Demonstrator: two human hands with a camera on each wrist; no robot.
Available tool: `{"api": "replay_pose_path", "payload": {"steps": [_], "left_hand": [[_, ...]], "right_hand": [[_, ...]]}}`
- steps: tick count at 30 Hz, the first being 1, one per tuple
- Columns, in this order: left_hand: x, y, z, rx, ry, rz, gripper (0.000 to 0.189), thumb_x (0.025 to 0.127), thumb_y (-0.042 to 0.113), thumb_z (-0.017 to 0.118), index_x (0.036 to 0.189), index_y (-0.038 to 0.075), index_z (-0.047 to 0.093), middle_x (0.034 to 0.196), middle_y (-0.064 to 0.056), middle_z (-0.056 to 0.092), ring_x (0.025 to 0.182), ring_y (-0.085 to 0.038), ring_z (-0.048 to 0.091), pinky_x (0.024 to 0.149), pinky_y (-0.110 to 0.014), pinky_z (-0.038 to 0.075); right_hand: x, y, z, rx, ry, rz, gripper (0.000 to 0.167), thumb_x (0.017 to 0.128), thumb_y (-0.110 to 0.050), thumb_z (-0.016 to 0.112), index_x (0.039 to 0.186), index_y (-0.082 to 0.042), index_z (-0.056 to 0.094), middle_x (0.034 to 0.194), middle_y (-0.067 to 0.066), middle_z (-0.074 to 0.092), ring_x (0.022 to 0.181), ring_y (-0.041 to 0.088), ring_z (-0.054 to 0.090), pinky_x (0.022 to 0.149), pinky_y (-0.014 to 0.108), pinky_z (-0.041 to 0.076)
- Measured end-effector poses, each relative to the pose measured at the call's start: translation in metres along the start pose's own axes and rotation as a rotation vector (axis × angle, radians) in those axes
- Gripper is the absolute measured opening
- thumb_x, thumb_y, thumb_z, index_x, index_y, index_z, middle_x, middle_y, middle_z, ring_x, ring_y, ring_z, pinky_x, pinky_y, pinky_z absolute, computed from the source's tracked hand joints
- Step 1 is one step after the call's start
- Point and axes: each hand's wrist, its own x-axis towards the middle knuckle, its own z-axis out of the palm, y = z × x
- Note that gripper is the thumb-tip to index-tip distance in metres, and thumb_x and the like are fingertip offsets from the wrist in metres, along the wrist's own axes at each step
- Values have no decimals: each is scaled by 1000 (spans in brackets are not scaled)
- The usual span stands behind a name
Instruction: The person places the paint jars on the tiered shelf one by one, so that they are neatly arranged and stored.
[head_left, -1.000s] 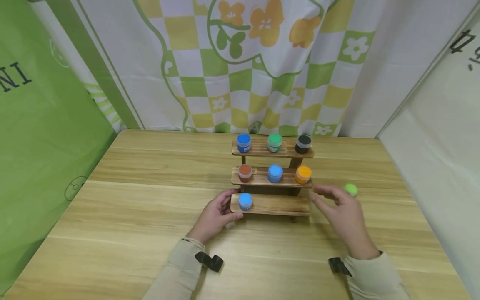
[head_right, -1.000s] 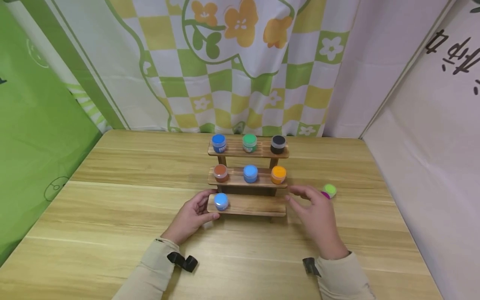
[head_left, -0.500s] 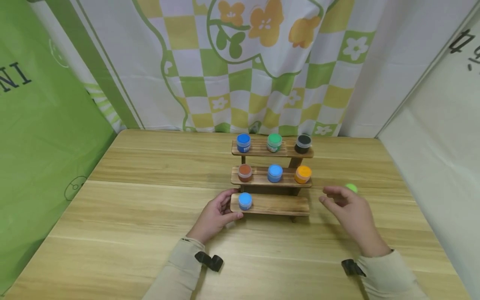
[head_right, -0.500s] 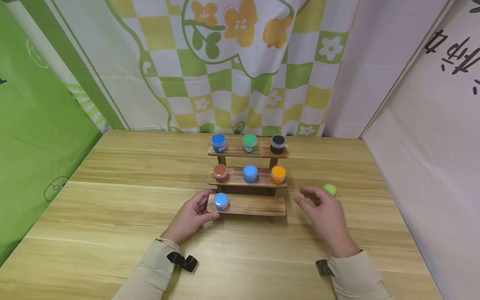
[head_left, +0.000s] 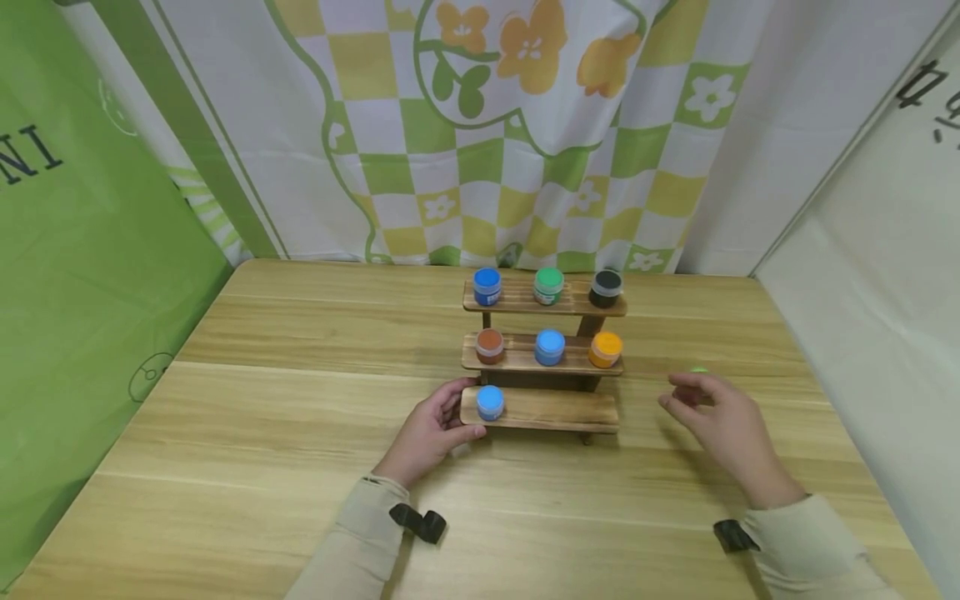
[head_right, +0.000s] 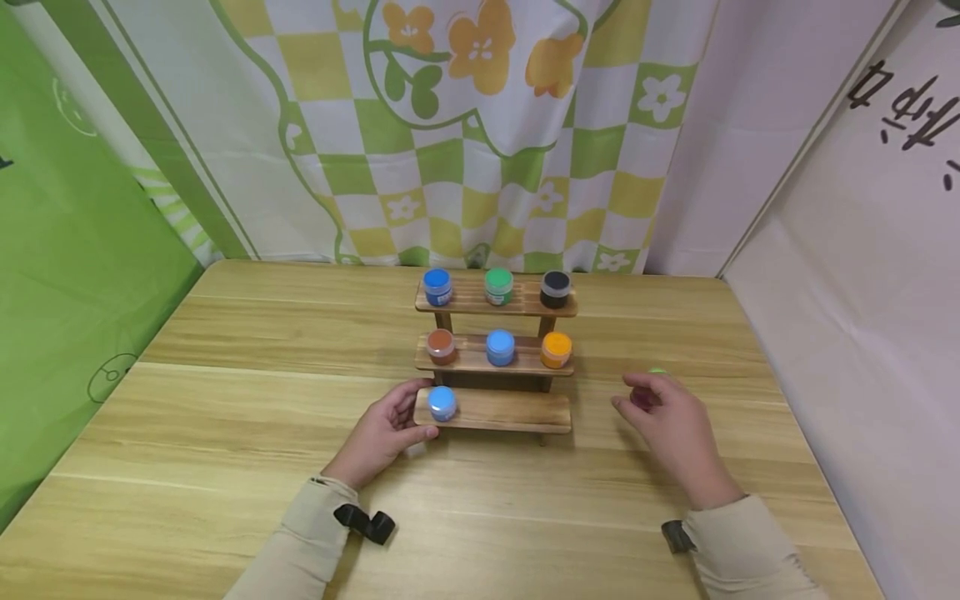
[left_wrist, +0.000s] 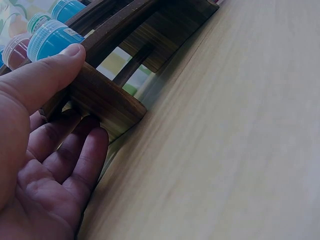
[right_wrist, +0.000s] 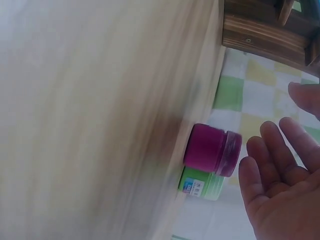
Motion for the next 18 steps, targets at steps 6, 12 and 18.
{"api": "replay_pose_path", "payload": {"steps": [6,12,18], "left_hand": [[0,-2,-1,1,1,0,69,86,6,79,147,4,46,152,-14,47,139,-26,45,110,-42,45],[0,-2,0,6,6,2,69,86,6,80,146,5,47,154,-14,44,140,-25,43,108,-41,47],[1,-2,0,4,9,6,68,85,6,80,145,5,47,153,-14,46,139,-25,45,106,-39,48]], "right_hand": [[3,3,-1,-8,-6,4,41,96,-27,71,124,2,65,110,20,69,102,39,65,70,15,49],[3,5,-4,-33,-13,9,40,95,-24,72,124,2,65,109,20,69,103,42,64,73,28,54],[3,9,-6,-60,-18,13,40,94,-25,73,123,2,65,115,25,67,104,46,61,79,59,55]]}}
